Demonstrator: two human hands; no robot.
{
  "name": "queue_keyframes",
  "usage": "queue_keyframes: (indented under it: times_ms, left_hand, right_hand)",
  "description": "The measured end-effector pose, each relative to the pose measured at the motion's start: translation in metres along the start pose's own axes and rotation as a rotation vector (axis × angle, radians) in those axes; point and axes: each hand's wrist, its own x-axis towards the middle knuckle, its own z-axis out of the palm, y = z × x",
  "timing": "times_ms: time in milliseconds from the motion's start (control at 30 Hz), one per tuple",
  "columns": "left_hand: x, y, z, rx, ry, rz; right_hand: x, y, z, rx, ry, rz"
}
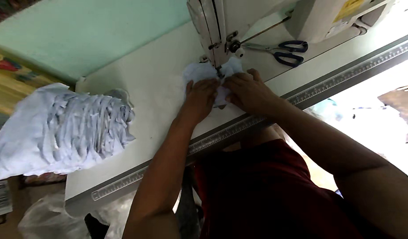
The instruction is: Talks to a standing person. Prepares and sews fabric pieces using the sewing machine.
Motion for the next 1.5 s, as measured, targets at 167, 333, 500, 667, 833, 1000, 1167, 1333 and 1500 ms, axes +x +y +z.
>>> queue_keyframes:
  times_ms: [167,333,500,667,833,1000,1167,1333,1500]
  left_hand:
    - [0.0,0.001,0.002,-0.029,0.004,-0.03]
    - [0.0,-0.002,0.001,-0.012,-0.007,-0.019]
    - [0.002,-0.003,0.001,0.013,-0.031,-0.063]
    - [0.006,-0.004,0.001,0.028,-0.041,-0.09]
    - [0.011,-0.002,0.0,0.045,-0.061,-0.134]
    - [0.015,0.001,-0.003,0.049,-0.091,-0.197]
    - [0.018,0.002,-0.004,0.032,-0.063,-0.224]
    - [0.024,-0.005,-0.002,0.038,-0.05,-0.248]
    - [0.03,-0.011,-0.005,0.019,-0.052,-0.267]
  right_hand:
    - [-0.002,0.003,0.0,-0.006,-0.029,0.044]
    - [-0.003,0.002,0.0,-0.041,-0.024,0.084]
    - [-0.001,0.006,-0.004,-0.084,-0.087,0.146]
    - [0.002,0.017,-0.006,-0.082,-0.109,0.138]
    - [0.011,0.023,-0.009,-0.075,-0.179,0.157]
    - [0.014,0.027,-0.007,-0.044,-0.156,0.187]
    - [0.011,0.026,-0.005,-0.073,-0.061,0.198]
    - [0.011,0.029,-0.004,-0.088,-0.045,0.217]
    - [0.01,0.029,-0.005,-0.083,-0.044,0.227]
